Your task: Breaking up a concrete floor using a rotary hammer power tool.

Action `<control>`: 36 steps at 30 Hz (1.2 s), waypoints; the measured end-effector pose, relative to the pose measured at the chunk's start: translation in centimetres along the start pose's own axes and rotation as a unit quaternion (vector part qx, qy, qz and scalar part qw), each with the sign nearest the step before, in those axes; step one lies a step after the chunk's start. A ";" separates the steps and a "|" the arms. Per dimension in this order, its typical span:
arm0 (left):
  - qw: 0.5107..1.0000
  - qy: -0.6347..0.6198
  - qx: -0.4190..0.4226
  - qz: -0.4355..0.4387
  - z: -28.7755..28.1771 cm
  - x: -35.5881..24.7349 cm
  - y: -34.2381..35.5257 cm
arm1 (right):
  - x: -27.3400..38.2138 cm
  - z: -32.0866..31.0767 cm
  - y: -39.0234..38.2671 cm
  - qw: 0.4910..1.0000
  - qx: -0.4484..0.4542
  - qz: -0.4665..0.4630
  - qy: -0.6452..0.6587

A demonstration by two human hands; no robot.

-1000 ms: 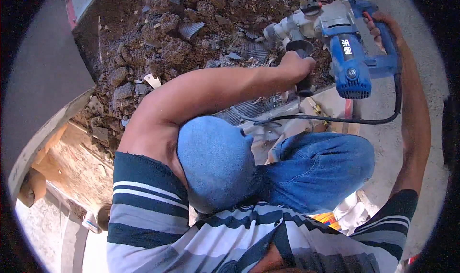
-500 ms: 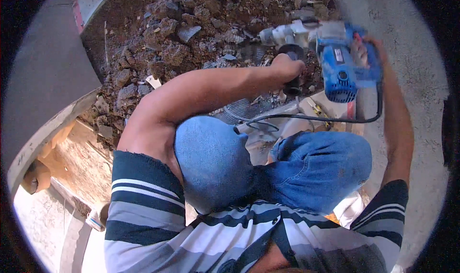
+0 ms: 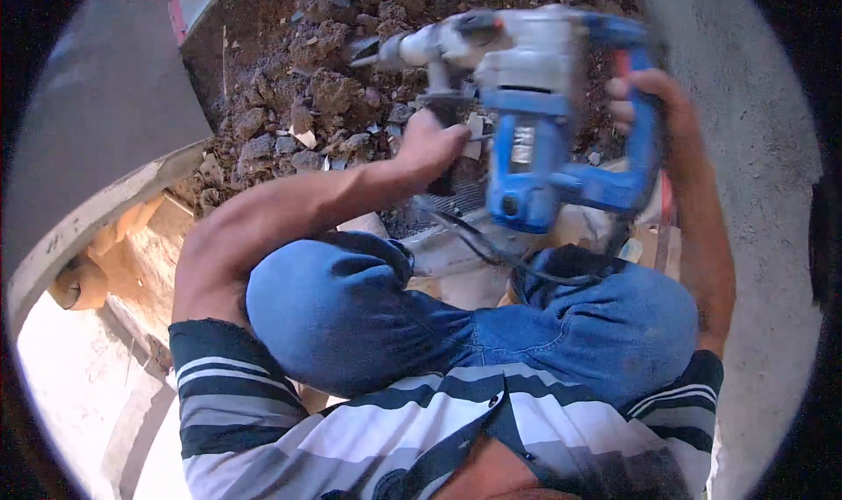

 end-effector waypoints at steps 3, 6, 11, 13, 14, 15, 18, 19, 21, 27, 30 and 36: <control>0.995 -0.056 0.062 0.054 4.0 -5.7 -0.2 | 6.7 -2.7 -6.0 0.987 -0.116 -0.048 -0.099; 0.995 -0.019 0.045 0.088 6.3 -10.0 0.4 | 11.4 -0.9 -9.5 0.980 -0.104 -0.111 -0.127; 0.983 -0.074 0.158 0.054 12.7 -10.8 0.5 | 13.3 -5.0 -8.7 0.958 -0.178 -0.127 -0.184; 0.983 -0.091 0.151 0.058 13.4 -9.4 1.6 | 12.0 -7.7 -7.5 0.947 -0.206 -0.124 -0.214; 0.985 -0.105 0.129 0.054 13.1 -7.5 2.7 | 9.5 -8.2 -5.6 0.970 -0.172 -0.095 -0.146; 0.995 -0.017 0.063 0.080 11.8 -6.2 4.3 | 7.4 -8.4 -4.2 0.985 -0.138 -0.066 -0.077; 0.988 -0.087 0.114 0.051 12.5 -3.6 6.1 | 5.3 -7.6 -2.5 0.995 -0.097 -0.036 0.003; 0.990 -0.074 0.113 0.050 11.7 -4.7 5.1 | 5.2 -8.0 -2.5 0.992 -0.126 -0.027 -0.008; 0.989 -0.054 0.130 0.047 12.7 -3.2 6.7 | 3.9 -9.4 -1.6 0.993 -0.116 -0.009 0.027; 0.987 0.059 0.125 0.086 13.1 -5.2 5.3 | -2.6 -15.2 -1.3 0.992 -0.044 0.019 0.118; 0.989 0.003 0.113 0.092 12.2 -3.8 5.7 | -3.0 -12.5 -1.4 0.979 -0.010 0.025 0.202; 0.989 0.085 0.089 0.083 14.9 -2.5 1.6 | -2.4 -14.9 -7.0 0.990 -0.138 -0.010 0.039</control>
Point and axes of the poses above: each hand's wrist, its own y-axis towards the middle knuckle, its own z-axis out of the palm, x = y × z, the point moved 9 cm from there along y, towards the middle knuckle
